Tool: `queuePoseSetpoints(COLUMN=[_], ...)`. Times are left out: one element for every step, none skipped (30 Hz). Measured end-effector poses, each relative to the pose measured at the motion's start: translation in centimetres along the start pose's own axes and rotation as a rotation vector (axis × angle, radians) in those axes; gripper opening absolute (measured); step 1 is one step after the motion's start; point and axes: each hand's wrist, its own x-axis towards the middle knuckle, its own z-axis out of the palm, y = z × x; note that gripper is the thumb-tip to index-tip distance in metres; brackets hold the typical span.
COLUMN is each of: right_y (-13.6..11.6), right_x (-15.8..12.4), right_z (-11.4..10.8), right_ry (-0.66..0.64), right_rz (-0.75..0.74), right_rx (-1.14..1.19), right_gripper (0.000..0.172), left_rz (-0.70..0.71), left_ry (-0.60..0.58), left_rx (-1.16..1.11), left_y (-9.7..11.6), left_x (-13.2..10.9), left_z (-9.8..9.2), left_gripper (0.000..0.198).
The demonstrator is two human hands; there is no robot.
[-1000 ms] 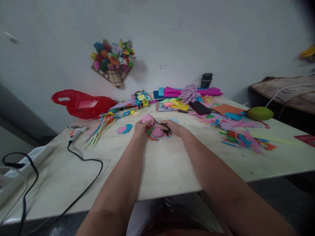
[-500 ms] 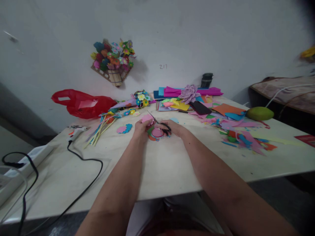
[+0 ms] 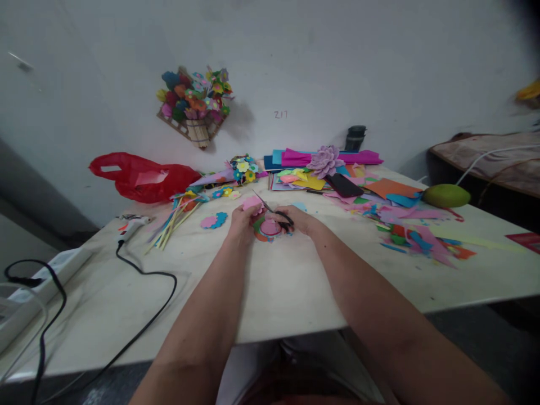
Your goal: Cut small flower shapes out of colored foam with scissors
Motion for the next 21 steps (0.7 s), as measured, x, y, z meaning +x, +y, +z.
queuePoseSetpoints(right_y=[-0.03, -0.07, -0.13, -0.19, -0.24, -0.28, -0.30, -0.29, -0.28, -0.25, -0.22, -0.19, -0.16, -0.15, -0.14, -0.13, -0.13, -0.14, -0.17, -0.20, -0.26], right_x=[0.00, -0.01, -0.03, -0.05, -0.07, -0.09, -0.09, -0.08, -0.07, -0.05, -0.03, -0.01, 0.00, 0.01, 0.02, 0.02, 0.01, 0.00, -0.01, -0.03, -0.06], right_z=[0.01, 0.03, 0.05, 0.08, 0.12, 0.14, 0.17, 0.18, 0.19, 0.19, 0.19, 0.18, 0.18, 0.17, 0.17, 0.18, 0.18, 0.19, 0.20, 0.22, 0.23], right_ry=[0.002, 0.002, 0.002, 0.003, 0.006, 0.007, 0.008, 0.008, 0.009, 0.010, 0.012, 0.015, 0.018, 0.018, 0.016, 0.015, 0.014, 0.014, 0.014, 0.016, 0.017], right_rz=[0.003, 0.006, 0.007, 0.007, 0.007, 0.008, 0.008, 0.009, 0.010, 0.012, 0.014, 0.015, 0.015, 0.015, 0.014, 0.011, 0.009, 0.007, 0.005, 0.003, 0.002], right_rx=[-0.008, -0.016, -0.022, -0.027, -0.030, -0.032, -0.034, -0.036, -0.038, -0.041, -0.044, -0.048, -0.050, -0.052, -0.051, -0.050, -0.050, -0.052, -0.054, -0.055, -0.054], right_gripper=[0.032, 0.032, 0.031, 0.030, 0.029, 0.028, 0.028, 0.028, 0.028, 0.028, 0.028, 0.029, 0.029, 0.029, 0.029, 0.030, 0.030, 0.030, 0.030, 0.030, 0.030], left_rz=[-0.001, -0.001, -0.001, 0.000, 0.000, 0.001, 0.003, 0.004, 0.006, 0.006, 0.007, 0.007, 0.006, 0.006, 0.006, 0.007, 0.010, 0.011, 0.011, 0.011, 0.009], left_ry=[0.000, -0.003, -0.005, -0.008, -0.010, -0.012, -0.017, -0.022, -0.027, -0.031, -0.033, -0.031, -0.029, -0.025, -0.024, -0.023, -0.022, -0.022, -0.022, -0.020, -0.018], left_rx=[-0.002, -0.005, -0.007, -0.007, -0.006, -0.002, 0.003, 0.009, 0.013, 0.017, 0.019, 0.021, 0.021, 0.021, 0.020, 0.018, 0.016, 0.013, 0.009, 0.004, 0.000], left_y=[-0.01, -0.02, -0.03, -0.04, -0.06, -0.09, -0.12, -0.16, -0.19, -0.23, -0.25, -0.26, -0.27, -0.26, -0.25, -0.24, -0.23, -0.22, -0.21, -0.21, -0.20], left_x=[0.01, 0.03, 0.05, 0.09, 0.14, 0.20, 0.28, 0.35, 0.43, 0.50, 0.55, 0.59, 0.61, 0.61, 0.60, 0.58, 0.55, 0.51, 0.47, 0.42, 0.38], left_z=[-0.01, -0.02, -0.04, -0.07, -0.11, -0.17, -0.24, -0.31, -0.38, -0.43, -0.47, -0.48, -0.48, -0.47, -0.44, -0.41, -0.38, -0.35, -0.32, -0.29, -0.27], left_gripper=[0.027, 0.027, 0.026, 0.026, 0.027, 0.027, 0.027, 0.028, 0.028, 0.028, 0.028, 0.028, 0.028, 0.028, 0.028, 0.028, 0.027, 0.027, 0.027, 0.027, 0.027])
